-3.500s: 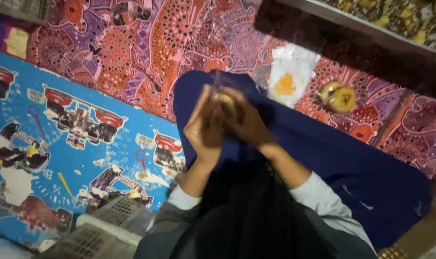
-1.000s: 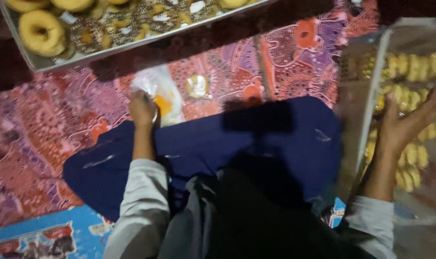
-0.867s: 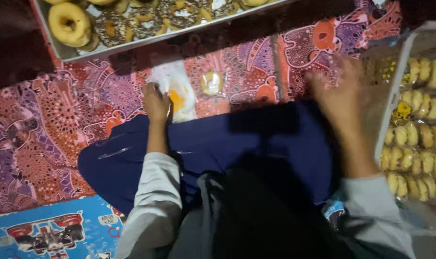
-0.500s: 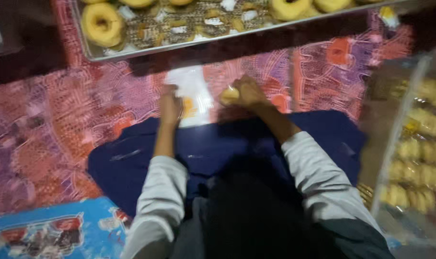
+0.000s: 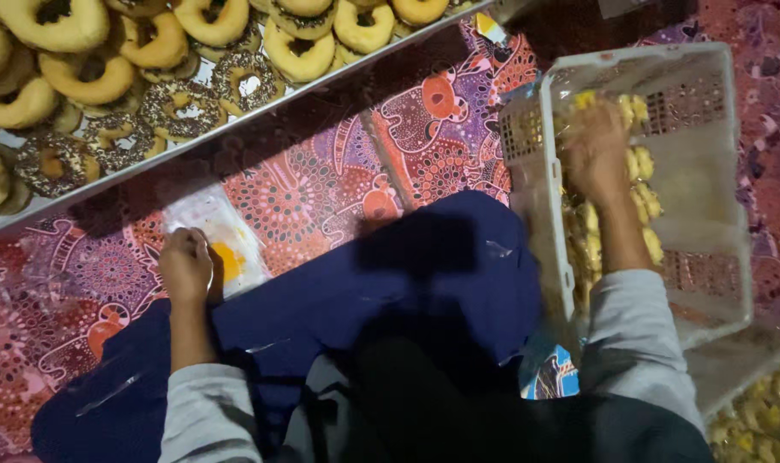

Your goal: The person sits on a patterned mat and repeatedly picks donuts from a metal tray, places them into clear plastic bags, and sets the sealed bags into a nearby crate. The person handles donuts one at a time, using both hands to open bags and arrange the pastries inside.

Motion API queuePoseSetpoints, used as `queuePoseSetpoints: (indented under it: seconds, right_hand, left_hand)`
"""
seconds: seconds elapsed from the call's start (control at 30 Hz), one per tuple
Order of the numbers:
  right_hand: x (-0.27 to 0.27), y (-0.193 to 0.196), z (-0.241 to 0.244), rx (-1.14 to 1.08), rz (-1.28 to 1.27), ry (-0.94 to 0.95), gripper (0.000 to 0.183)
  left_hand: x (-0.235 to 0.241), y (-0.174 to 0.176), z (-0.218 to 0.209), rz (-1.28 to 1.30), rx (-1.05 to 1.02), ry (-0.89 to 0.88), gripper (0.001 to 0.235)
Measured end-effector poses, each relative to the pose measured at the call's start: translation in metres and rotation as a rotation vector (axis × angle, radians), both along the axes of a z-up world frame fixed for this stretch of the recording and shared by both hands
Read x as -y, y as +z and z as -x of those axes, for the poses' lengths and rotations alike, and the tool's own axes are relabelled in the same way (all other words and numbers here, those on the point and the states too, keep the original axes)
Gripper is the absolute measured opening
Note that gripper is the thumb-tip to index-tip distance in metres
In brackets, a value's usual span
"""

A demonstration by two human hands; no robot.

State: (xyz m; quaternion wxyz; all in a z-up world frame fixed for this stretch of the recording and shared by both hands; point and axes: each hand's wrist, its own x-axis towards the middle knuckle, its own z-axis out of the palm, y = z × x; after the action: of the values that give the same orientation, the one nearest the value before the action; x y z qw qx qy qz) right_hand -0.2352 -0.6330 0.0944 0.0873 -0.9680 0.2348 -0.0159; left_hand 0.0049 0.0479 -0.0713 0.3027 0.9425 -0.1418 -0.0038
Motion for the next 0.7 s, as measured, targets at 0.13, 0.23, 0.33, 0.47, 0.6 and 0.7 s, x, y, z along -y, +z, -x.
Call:
queuePoseSetpoints:
  seconds: [0.13,0.23,0.33,0.47,0.6,0.7]
  right_hand:
    - [0.015,-0.048,0.023,0.333,-0.176,0.168,0.044]
    - [0.019,-0.072,0.053,0.527,-0.198,-0.357,0.045]
    - [0.024,-0.069,0.066,0.254,-0.123,-0.486,0.048]
    - [-0.033,-0.002,-0.002,0.372,-0.11,-0.323,0.054]
    - [-0.2,0.049,-0.085,0.457,-0.536,0.237,0.055]
    - [-0.329,0.056,-0.15,0.251,-0.637,0.417,0.049]
  left_hand:
    - [0.01,0.041,0.001,0.12,-0.035,0.0,0.009]
    - [0.023,0.077,0.006,0.118,-0.011,-0.019,0.01]
    - [0.057,0.107,0.008,0.106,0.013,-0.099,0.017]
    - [0.108,0.149,0.022,0.284,0.121,-0.147,0.016]
    - [0.138,0.192,0.05,0.307,0.191,-0.232,0.019]
    - [0.143,0.229,0.063,0.353,0.266,-0.243,0.025]
